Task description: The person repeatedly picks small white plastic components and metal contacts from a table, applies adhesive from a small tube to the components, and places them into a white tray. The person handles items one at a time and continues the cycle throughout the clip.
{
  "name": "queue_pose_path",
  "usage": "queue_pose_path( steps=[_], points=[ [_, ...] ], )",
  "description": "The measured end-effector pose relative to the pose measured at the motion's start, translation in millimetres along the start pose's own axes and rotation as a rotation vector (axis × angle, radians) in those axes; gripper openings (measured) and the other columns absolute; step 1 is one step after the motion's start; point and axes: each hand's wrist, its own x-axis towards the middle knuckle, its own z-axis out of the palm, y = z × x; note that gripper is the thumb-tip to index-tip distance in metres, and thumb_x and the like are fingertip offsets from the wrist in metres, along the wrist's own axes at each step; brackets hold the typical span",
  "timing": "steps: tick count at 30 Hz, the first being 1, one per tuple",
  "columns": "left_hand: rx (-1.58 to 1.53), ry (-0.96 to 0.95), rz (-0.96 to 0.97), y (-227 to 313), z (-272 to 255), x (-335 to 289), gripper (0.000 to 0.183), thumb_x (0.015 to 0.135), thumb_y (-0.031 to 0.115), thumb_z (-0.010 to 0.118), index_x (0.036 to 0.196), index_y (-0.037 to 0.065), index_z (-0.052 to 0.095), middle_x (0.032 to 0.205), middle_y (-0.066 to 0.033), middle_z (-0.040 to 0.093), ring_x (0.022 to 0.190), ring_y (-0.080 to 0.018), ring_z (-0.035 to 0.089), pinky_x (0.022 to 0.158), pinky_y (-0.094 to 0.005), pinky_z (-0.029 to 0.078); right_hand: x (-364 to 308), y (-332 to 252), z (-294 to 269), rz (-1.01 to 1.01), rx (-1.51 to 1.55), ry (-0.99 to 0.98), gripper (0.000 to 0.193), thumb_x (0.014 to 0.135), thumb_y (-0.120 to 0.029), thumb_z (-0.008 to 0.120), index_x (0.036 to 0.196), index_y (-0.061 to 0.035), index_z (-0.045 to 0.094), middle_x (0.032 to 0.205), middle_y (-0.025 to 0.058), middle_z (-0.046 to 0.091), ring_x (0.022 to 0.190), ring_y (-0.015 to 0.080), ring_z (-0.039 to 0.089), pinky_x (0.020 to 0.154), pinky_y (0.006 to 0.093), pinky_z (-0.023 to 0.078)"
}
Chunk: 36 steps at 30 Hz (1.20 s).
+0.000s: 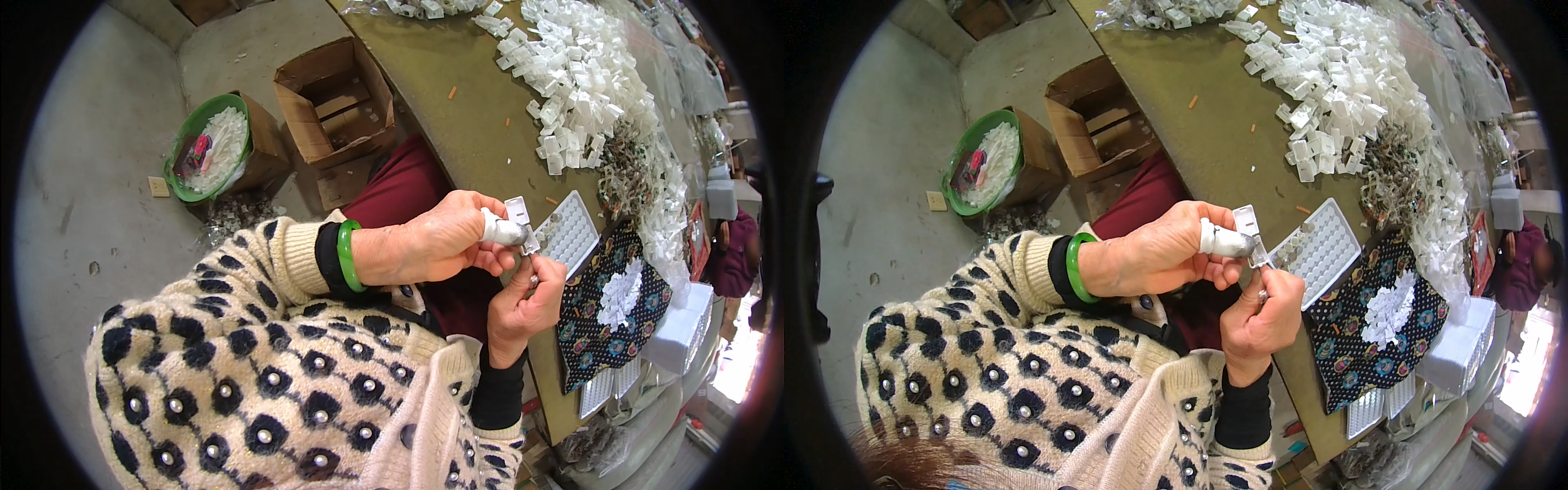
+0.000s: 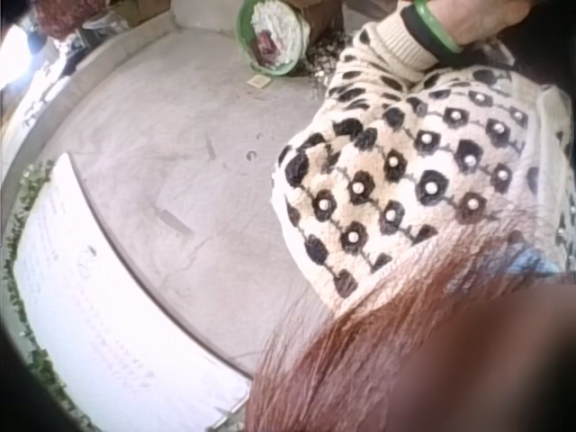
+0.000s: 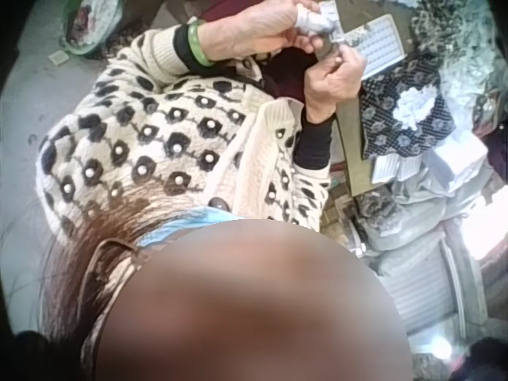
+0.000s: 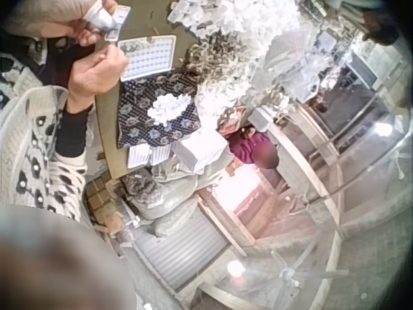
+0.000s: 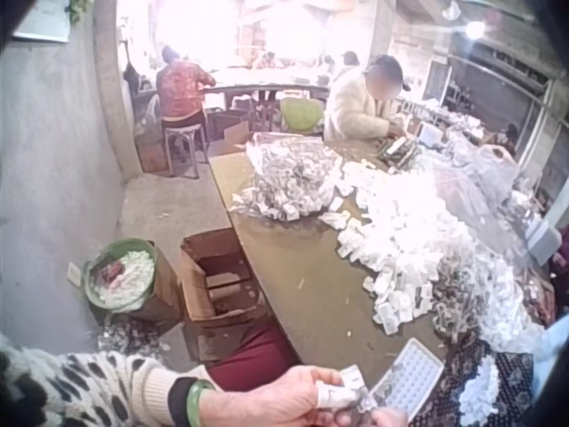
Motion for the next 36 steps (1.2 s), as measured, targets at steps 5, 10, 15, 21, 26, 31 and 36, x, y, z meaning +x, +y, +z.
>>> queue_pose_path(
  steps=[5,10,15,21,26,31,36],
  points=[
    [0.043,-0.039,0.108,-1,1,3,0.012,0.088,0.005,0.068,0.097,0.0,0.062,0.081,-0.0066,0.065,0.064,-0.0123,0.064,0.059,-0.0243,0.055,-2,-18,-5,0.794,0.956,-0.004,0.008,0.095,-0.003,0.059,0.098,-0.0008,0.052,0.088,0.012,0.065,0.063,0.0158,0.053,0.059,0.0272,0.044],
    [0.165,-0.114,0.34,-4,4,3,0.022,0.09,0.006,0.067,0.11,0.001,0.059,0.087,-0.0071,0.065,0.065,-0.0118,0.064,0.057,-0.0243,0.055,5,-18,-11,1.074,1.419,-0.014,0.011,0.093,-0.004,0.061,0.1,-0.0011,0.054,0.09,0.0162,0.066,0.065,0.0179,0.056,0.061,0.0331,0.047],
    [-0.004,-0.19,0.269,-2,8,0,0.025,0.091,0.008,0.066,0.113,0.0,0.055,0.088,-0.0093,0.066,0.067,-0.0153,0.066,0.058,-0.0258,0.057,7,-23,-9,1.054,1.326,-0.015,0.014,0.092,-0.003,0.057,0.105,0.0012,0.055,0.096,0.013,0.064,0.073,0.0162,0.057,0.065,0.0339,0.049],
    [0.209,-0.091,0.295,-5,9,-1,0.013,0.09,0.007,0.069,0.097,-0.001,0.061,0.092,-0.0102,0.068,0.077,-0.0143,0.067,0.068,-0.0267,0.057,13,-30,-11,0.891,1.103,0.056,0.025,0.09,-0.003,0.056,0.113,0.0047,0.054,0.099,0.008,0.059,0.088,0.0124,0.057,0.076,0.0243,0.047],
    [0.678,-0.133,0.56,-15,3,-7,0.013,0.087,0.005,0.072,0.095,-0.002,0.066,0.085,-0.0003,0.06,0.079,-0.0078,0.059,0.07,-0.0223,0.048,9,-28,-7,0.911,1.064,0.058,0.018,0.087,-0.001,0.055,0.105,0.0042,0.055,0.1,0.0089,0.059,0.085,0.0115,0.057,0.074,0.0217,0.047],
    [0.618,-0.162,0.522,-19,-2,-11,0.015,0.087,0.005,0.071,0.099,-0.003,0.066,0.087,-0.0026,0.063,0.079,-0.0101,0.062,0.071,-0.0231,0.05,5,-23,-17,0.918,1.01,-0.086,0.019,0.085,0.003,0.054,0.104,0.0021,0.057,0.1,0.0072,0.061,0.086,0.0107,0.058,0.075,0.0231,0.048],
    [0.11,-0.186,0.094,-5,-9,-12,0.029,0.09,0.006,0.066,0.116,-0.006,0.061,0.098,-0.0108,0.067,0.083,-0.018,0.069,0.079,-0.036,0.06,23,7,-24,0.513,0.272,-0.086,0.01,0.092,-0.004,0.058,0.099,0.003,0.06,0.091,0.0067,0.062,0.08,0.0142,0.06,0.071,0.0283,0.048]
  ],
)
